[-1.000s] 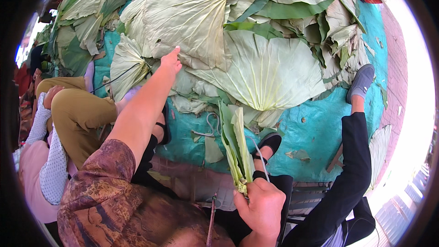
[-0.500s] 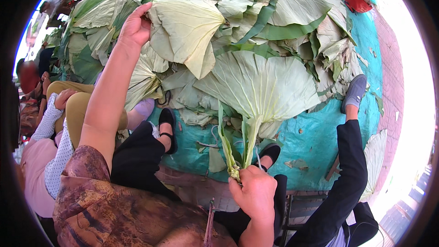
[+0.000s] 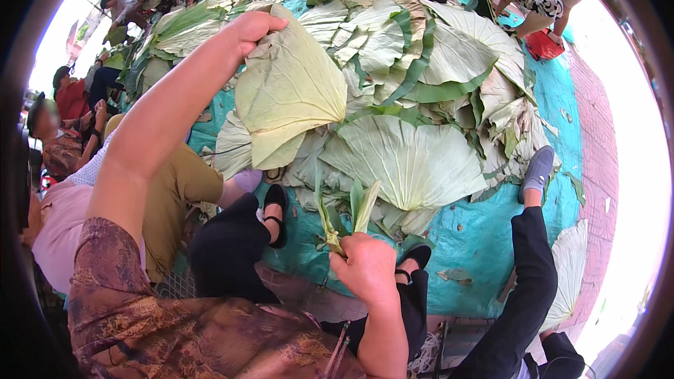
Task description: The person picks up large green leaves from a pile on a tarp and folds them by hand, occasionally using a metal hook to manage thin ties.
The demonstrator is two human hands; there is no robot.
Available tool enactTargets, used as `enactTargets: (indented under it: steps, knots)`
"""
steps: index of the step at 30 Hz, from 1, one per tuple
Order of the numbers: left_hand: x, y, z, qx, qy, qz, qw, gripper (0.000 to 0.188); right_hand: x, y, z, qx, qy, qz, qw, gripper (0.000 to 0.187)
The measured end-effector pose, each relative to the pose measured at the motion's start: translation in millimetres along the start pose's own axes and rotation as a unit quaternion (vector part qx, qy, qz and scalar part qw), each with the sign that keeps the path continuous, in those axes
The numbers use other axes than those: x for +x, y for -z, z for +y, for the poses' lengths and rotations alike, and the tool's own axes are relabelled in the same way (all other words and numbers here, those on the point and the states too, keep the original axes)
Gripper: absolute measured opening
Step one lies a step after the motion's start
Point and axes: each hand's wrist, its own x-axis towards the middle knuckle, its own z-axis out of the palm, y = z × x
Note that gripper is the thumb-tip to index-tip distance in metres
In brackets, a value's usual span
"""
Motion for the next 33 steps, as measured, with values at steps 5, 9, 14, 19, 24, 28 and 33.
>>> enactTargets:
  steps: [5,9,14,19,24,28,33]
  knots:
    - [4,-127,41,0.045,-0.080,-0.125,0.988,0.021,0,8,7,-0.003,-0.030,-0.027,0.999,0.025]
    - [8,-182,114,0.018,-0.229,-0.265,0.936,0.014,9,18,20,-0.016,-0.067,-0.038,0.997,0.027]
    - [20,-197,190,-0.116,-0.455,-0.288,0.834,0.006,19,32,42,-0.037,-0.092,-0.016,0.995,0.028]
    - [20,-151,140,-0.147,-0.458,-0.273,0.833,0.011,37,33,55,-0.025,-0.091,0.033,0.995,0.029]
    - [143,-87,-19,-0.078,-0.392,-0.022,0.916,0.024,48,35,55,-0.016,-0.123,0.008,0.992,0.028]
    - [219,-34,-143,0.292,-0.248,0.305,0.872,0.023,60,24,58,-0.028,-0.146,-0.016,0.989,0.028]
    - [264,34,-247,0.264,-0.064,0.445,0.853,0.028,69,12,64,-0.035,-0.159,-0.030,0.986,0.029]
